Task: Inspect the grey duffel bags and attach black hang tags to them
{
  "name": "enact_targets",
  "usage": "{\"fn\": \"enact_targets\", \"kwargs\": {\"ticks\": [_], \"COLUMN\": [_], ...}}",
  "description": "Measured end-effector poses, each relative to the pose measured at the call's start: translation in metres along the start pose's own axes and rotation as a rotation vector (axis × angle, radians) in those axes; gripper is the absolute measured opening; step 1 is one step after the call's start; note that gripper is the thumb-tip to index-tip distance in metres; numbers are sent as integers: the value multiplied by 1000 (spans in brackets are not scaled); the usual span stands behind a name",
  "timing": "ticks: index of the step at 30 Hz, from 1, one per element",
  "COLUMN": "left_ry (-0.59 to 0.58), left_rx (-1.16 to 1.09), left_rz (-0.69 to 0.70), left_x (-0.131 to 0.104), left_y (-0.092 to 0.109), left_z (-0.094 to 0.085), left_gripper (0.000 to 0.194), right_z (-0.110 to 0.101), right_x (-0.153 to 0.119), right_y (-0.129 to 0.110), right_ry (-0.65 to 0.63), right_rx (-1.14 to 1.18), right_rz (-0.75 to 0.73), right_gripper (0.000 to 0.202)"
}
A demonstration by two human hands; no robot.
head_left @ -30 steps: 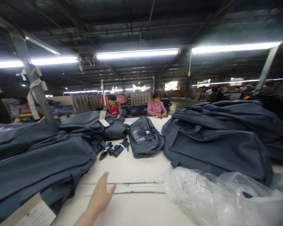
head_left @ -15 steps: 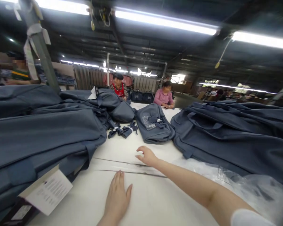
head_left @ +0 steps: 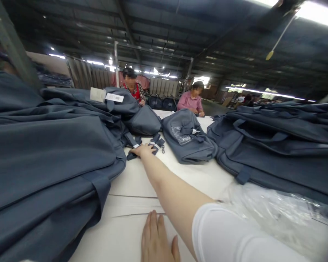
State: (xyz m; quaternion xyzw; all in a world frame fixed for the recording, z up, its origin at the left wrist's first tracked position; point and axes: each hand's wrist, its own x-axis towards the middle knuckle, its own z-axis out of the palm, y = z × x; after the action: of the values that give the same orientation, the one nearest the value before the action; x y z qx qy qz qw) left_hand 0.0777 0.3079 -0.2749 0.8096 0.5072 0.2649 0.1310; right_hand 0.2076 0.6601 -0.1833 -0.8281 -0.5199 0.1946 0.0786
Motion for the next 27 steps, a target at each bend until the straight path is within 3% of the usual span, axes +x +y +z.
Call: {"fn": "enact_targets", "kwargs": {"ticks": [4, 7, 10, 13, 14, 16, 19, 21, 23, 25, 27], "left_ry": [23, -5, -57, -84, -89, -101, -120, -124, -125, -121, -102], "left_rx": [77, 87, 91, 120, 132, 156, 177, 180, 173, 157, 136], "left_rz": [35, 61, 87, 120, 131, 140, 138, 142, 162, 182, 190], "left_x": [5, 11, 17, 19, 19, 17, 16, 16, 16, 16, 15], "left_y": [-10, -17, -17, -10, -8, -4, -2, -3, -5, -7, -10], "left_z": [-3, -4, -11, -25, -30, -39, -45, -45, -44, -42, -39], "left_gripper": [46, 44, 45, 47, 48, 48, 50, 52, 55, 56, 55], "right_z": [-3, -14, -16, -17, -22, -41, -83, -111, -131, -147, -162], "right_x": [-37, -99, -184, -276, -305, -358, -420, -442, -445, -427, -390], "right_y": [26, 74, 139, 223, 254, 311, 373, 391, 393, 383, 367], "right_ry": [-34, -31, 1, -5, -6, -23, -127, -194, -267, -349, -406], "right_rx": [-37, -52, -63, -63, -38, 28, 73, 84, 75, 41, -4], "right_rz": [-20, -144, -284, -375, -479, -595, -530, -399, -278, -206, -182], "right_gripper": [90, 75, 63, 64, 66, 66, 62, 56, 50, 44, 41]}}
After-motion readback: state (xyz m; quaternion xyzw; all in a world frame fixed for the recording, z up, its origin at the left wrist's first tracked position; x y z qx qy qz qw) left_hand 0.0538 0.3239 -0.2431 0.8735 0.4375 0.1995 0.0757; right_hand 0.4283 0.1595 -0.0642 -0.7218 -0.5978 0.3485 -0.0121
